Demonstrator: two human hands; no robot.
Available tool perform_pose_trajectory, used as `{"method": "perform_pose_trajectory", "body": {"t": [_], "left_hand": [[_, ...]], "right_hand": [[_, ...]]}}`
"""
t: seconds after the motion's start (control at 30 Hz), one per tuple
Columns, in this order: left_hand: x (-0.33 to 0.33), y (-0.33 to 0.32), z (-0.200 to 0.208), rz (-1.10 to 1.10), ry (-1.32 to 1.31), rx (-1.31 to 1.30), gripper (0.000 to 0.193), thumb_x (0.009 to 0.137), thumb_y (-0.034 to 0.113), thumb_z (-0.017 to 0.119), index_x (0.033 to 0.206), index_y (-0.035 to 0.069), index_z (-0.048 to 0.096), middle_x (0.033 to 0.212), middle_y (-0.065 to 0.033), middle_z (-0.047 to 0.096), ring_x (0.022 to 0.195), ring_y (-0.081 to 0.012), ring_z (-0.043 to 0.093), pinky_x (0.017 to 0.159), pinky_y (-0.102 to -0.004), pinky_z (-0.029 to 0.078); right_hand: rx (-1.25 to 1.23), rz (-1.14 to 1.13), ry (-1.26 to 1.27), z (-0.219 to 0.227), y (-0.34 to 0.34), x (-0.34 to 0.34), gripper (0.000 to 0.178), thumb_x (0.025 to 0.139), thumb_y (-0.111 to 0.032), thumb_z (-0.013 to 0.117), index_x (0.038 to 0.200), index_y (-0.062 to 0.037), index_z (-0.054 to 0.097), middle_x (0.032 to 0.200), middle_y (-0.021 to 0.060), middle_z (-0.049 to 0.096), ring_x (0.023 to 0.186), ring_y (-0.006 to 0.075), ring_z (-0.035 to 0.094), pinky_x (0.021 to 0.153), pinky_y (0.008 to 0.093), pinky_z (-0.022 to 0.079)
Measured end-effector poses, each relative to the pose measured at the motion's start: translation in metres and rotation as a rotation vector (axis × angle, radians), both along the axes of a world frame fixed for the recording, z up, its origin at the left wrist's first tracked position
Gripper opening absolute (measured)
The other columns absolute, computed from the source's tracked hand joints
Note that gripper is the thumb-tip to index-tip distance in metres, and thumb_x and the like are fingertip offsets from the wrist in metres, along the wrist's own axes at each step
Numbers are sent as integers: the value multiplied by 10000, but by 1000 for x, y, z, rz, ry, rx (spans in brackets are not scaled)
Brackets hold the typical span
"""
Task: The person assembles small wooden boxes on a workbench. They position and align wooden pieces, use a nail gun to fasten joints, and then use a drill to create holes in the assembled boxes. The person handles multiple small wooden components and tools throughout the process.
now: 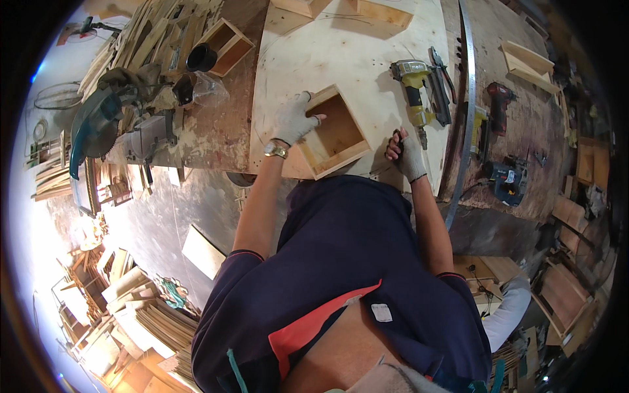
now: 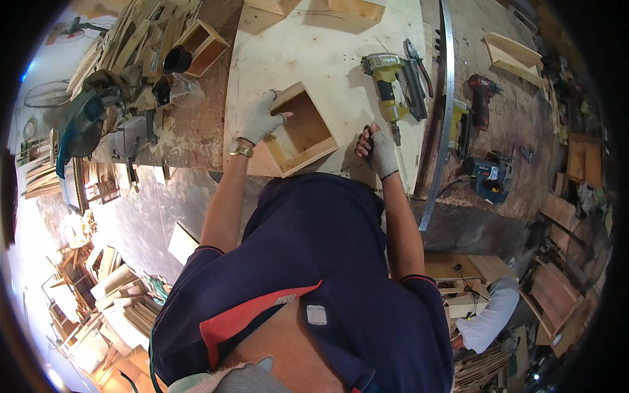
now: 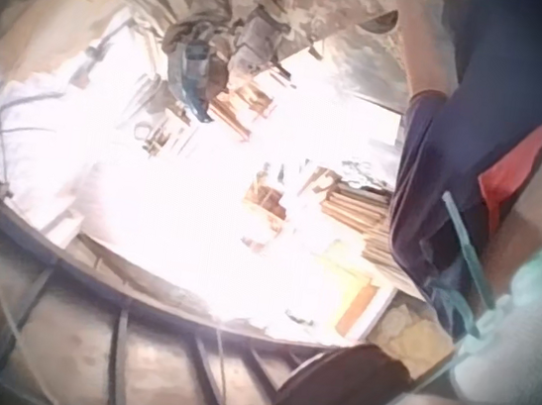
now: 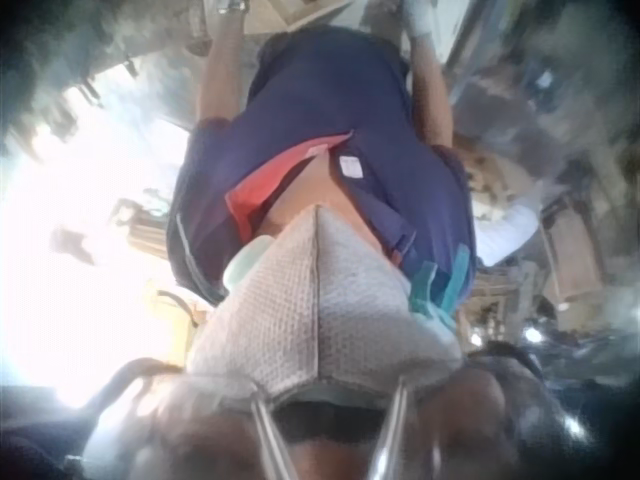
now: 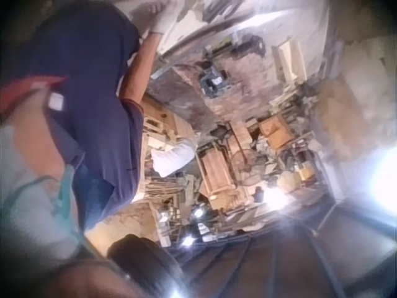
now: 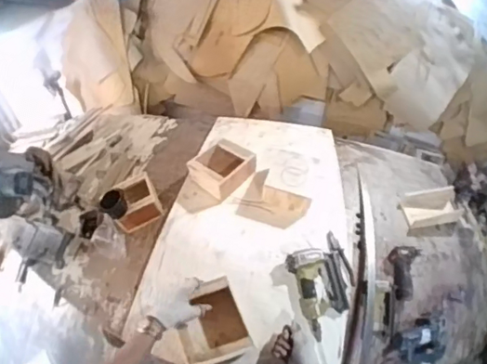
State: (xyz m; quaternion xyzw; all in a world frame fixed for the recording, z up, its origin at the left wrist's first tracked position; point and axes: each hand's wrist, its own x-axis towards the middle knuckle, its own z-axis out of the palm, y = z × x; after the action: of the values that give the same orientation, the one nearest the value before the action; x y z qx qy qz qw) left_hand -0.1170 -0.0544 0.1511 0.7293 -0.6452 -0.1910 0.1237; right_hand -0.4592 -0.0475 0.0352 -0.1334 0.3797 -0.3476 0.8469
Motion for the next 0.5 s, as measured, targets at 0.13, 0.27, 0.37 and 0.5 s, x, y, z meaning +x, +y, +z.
{"method": "perform_pose_trajectory", "body": {"t": [0.13, 0.27, 0.37, 0.5], "left_hand": [[-7, 6, -23, 45, -187, -183, 342, 818, 333, 792, 1036, 123, 634, 979, -98, 692, 937, -313, 680, 819, -456, 506], [-7, 5, -26, 60, -175, -193, 323, 802, 289, 783, 1030, 123, 626, 982, -92, 693, 942, -297, 675, 827, -442, 494], [-7, 6, -26, 68, -158, -174, 320, 800, 275, 780, 1035, 120, 629, 984, -98, 691, 962, -300, 670, 839, -448, 493], [-7, 6, -27, 51, -127, -183, 319, 806, 274, 775, 1042, 114, 631, 985, -111, 690, 975, -314, 668, 851, -458, 494]], "right_hand": [[-3, 27, 18, 5, 0, 1, 416, 1107, -518, 473, 915, -150, 491, 636, -17, 368, 533, 149, 396, 560, 324, 393], [6, 37, 20, 8, -2, 1, 410, 1109, -509, 474, 920, -146, 492, 638, -14, 373, 540, 155, 404, 575, 329, 401], [-7, 49, 20, 8, -1, 1, 401, 1110, -501, 475, 923, -148, 494, 641, -13, 373, 542, 158, 406, 579, 337, 406], [0, 60, -16, 5, -1, -1, 382, 1110, -486, 485, 926, -151, 496, 651, -16, 375, 551, 156, 406, 587, 342, 408]]}}
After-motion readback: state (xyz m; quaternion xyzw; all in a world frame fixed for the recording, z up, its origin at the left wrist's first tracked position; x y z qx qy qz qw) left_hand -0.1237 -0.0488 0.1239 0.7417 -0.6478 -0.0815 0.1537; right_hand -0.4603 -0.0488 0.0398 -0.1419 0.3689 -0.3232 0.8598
